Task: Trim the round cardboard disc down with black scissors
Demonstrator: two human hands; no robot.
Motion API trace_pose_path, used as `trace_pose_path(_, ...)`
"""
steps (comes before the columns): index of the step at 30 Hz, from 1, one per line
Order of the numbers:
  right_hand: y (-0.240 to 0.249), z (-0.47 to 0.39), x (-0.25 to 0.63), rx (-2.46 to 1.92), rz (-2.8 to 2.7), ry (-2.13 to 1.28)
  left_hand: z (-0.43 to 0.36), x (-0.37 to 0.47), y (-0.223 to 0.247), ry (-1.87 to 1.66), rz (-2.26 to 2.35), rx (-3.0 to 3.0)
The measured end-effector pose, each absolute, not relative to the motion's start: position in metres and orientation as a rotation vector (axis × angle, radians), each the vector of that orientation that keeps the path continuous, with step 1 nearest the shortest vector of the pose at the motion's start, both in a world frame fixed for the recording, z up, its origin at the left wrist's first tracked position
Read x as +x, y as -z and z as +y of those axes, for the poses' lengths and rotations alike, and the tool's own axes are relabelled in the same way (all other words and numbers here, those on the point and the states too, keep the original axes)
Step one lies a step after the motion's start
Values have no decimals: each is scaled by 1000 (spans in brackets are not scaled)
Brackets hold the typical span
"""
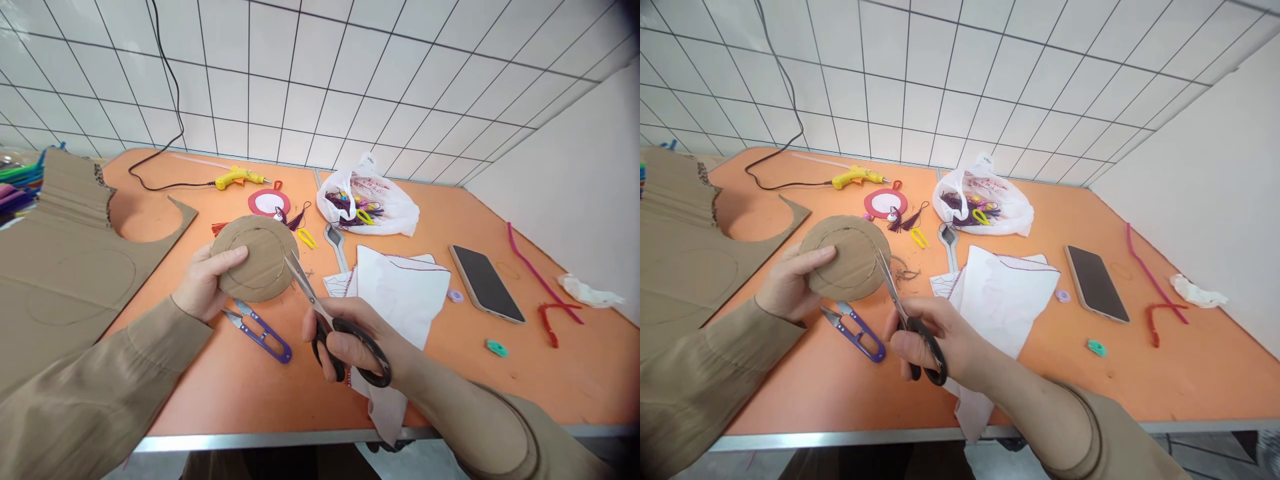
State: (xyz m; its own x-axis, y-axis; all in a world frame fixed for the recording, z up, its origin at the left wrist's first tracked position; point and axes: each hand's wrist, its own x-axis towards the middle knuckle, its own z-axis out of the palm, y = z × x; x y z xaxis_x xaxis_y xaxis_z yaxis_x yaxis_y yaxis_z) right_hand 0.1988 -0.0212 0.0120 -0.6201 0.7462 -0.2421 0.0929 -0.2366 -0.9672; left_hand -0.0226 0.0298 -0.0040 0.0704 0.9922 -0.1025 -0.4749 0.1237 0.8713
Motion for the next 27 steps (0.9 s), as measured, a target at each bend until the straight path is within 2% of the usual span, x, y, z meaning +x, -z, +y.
trace_pose_path(27,-10,-18,199,-1054,-1614,-1933,28,-26,1,-1281,898,918)
